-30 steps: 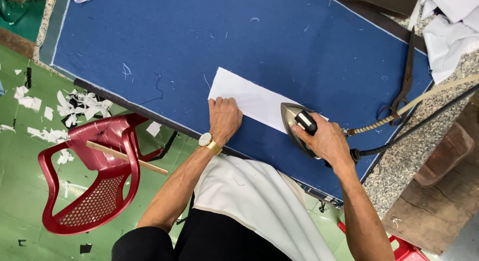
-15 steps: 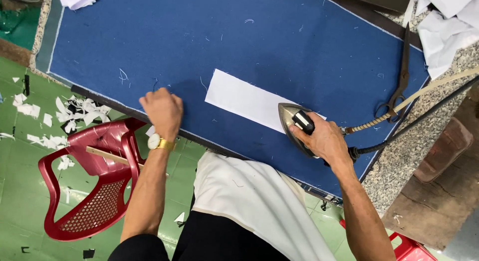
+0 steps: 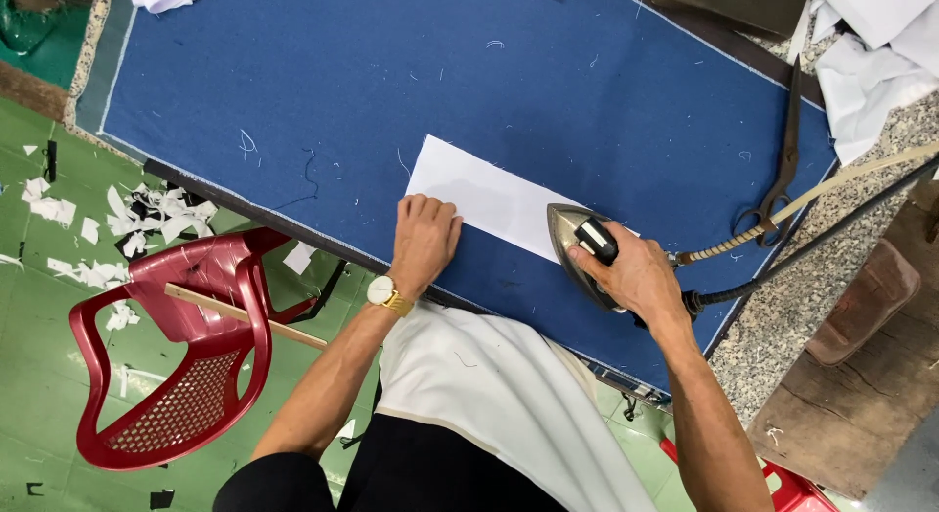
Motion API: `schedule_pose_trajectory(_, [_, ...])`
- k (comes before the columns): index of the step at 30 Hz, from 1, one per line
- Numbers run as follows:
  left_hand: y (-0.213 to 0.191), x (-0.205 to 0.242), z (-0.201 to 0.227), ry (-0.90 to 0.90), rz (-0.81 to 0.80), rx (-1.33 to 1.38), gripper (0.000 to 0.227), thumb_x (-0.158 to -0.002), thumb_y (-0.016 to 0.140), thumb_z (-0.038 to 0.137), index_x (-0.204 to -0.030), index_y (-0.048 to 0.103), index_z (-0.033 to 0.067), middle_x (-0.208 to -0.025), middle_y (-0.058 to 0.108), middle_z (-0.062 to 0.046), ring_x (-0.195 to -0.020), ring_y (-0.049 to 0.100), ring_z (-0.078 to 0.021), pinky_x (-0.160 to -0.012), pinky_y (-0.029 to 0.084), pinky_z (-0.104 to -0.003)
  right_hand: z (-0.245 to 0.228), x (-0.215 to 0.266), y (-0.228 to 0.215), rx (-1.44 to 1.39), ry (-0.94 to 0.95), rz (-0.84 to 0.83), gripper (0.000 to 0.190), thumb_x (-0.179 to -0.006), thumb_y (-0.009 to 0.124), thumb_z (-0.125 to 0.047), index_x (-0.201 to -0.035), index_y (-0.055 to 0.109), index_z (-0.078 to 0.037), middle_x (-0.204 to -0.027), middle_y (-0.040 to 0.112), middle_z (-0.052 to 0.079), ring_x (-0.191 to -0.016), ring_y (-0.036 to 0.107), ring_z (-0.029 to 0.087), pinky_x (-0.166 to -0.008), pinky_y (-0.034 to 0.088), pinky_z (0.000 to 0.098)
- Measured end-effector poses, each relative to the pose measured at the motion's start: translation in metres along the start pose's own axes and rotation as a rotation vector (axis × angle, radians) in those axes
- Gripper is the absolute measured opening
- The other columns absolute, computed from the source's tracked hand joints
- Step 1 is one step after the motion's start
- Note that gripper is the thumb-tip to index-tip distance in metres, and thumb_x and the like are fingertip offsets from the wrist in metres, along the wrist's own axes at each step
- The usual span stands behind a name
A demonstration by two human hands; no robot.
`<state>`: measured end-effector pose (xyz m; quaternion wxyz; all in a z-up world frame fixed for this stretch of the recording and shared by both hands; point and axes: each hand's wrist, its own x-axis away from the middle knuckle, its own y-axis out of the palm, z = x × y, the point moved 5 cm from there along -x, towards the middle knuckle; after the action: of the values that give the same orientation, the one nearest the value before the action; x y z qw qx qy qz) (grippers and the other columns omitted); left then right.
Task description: The person irons a white rectangular piece of fabric on a blue work surface using a steam iron. They fold the fabric, press it with a wooden block, and trim the edges with scissors. The person repeats this process for multiple pieces of fabric and cleans the work surface with a brush at the end.
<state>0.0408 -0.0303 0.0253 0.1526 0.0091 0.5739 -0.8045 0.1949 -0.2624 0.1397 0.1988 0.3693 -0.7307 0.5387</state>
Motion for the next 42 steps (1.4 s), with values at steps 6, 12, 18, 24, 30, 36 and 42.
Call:
schedule_pose_trajectory(6, [0.029, 0.001, 0.001, 0.042, -0.019, -0.079, 0.013, -0.083, 0.075, 0.013, -0.08, 0.064, 0.0083, -0.074, 0.06, -0.01, -0.084, 0.057, -0.0255, -0.088, 0.042, -0.042, 0.002, -0.003, 0.002, -0.007, 0.009, -0.001, 0.055, -0.088, 0.072, -0.052, -0.13, 0.068, -0.015, -0.112, 0.074, 0.027, -0.108, 0.07, 0.045, -0.085, 0.059, 0.0517])
schedule_pose_trajectory(12, [0.049, -0.004, -0.016, 0.046, -0.025, -0.181, 0.017, -0.072, 0.077, 0.017, -0.077, 0.063, 0.0084, -0.07, 0.059, -0.009, -0.079, 0.058, -0.0263, -0.085, 0.044, -0.044, -0.002, 0.003, 0.0, -0.025, 0.011, 0.003, 0.055, -0.089, 0.073, -0.049, -0.13, 0.068, -0.014, -0.112, 0.074, 0.027, -0.108, 0.07, 0.045, -0.086, 0.059, 0.0515])
schedule_pose_trajectory(18, [-0.001, 0.001, -0.134, -0.178, 0.141, -0.475, 0.023, -0.073, 0.076, 0.015, -0.084, 0.057, 0.0101, -0.079, 0.053, -0.008, -0.087, 0.052, -0.0267, -0.083, 0.038, -0.045, -0.002, 0.001, 0.001, -0.017, 0.007, 0.011, 0.055, -0.089, 0.073, -0.049, -0.131, 0.068, -0.013, -0.112, 0.074, 0.027, -0.108, 0.07, 0.046, -0.086, 0.059, 0.0521])
schedule_pose_trajectory(24, [-0.043, -0.023, -0.073, -0.101, 0.044, -0.137, 0.048, -0.1, 0.062, 0.022, -0.143, 0.056, 0.0014, -0.155, 0.046, -0.022, -0.144, 0.04, -0.0375, -0.118, 0.024, -0.053, 0.003, -0.006, 0.003, -0.019, 0.003, 0.02, 0.057, -0.088, 0.073, -0.052, -0.127, 0.069, -0.011, -0.107, 0.075, 0.027, -0.104, 0.072, 0.045, -0.082, 0.06, 0.051])
schedule_pose_trajectory(30, [0.011, -0.037, -0.047, 0.245, -0.245, -0.083, 0.063, -0.111, 0.03, 0.047, -0.16, 0.036, 0.0085, -0.17, 0.026, -0.012, -0.159, 0.017, -0.0271, -0.13, 0.004, -0.049, 0.004, -0.02, 0.025, -0.053, -0.02, 0.099, 0.052, -0.092, 0.071, -0.056, -0.119, 0.072, -0.012, -0.097, 0.076, 0.023, -0.095, 0.074, 0.041, -0.072, 0.059, 0.0471])
schedule_pose_trajectory(36, [0.022, -0.042, -0.065, 0.228, -0.432, -0.129, 0.073, -0.107, 0.022, 0.06, -0.165, 0.02, 0.0166, -0.174, 0.013, -0.004, -0.16, 0.005, -0.0208, -0.131, -0.007, -0.049, -0.061, -0.016, 0.026, 0.026, -0.076, -0.028, 0.052, -0.094, 0.063, -0.053, -0.126, 0.068, -0.012, -0.1, 0.076, 0.025, -0.098, 0.074, 0.044, -0.077, 0.06, 0.0522])
schedule_pose_trajectory(42, [-0.018, -0.056, -0.083, 0.124, -0.356, -0.03, 0.063, -0.108, 0.039, 0.046, -0.161, 0.036, 0.0129, -0.171, 0.024, -0.008, -0.158, 0.017, -0.0253, -0.13, 0.003, -0.048, -0.131, -0.029, 0.043, 0.051, -0.197, -0.117, 0.051, -0.092, 0.064, -0.049, -0.127, 0.066, -0.011, -0.098, 0.076, 0.028, -0.097, 0.073, 0.048, -0.076, 0.06, 0.0539])
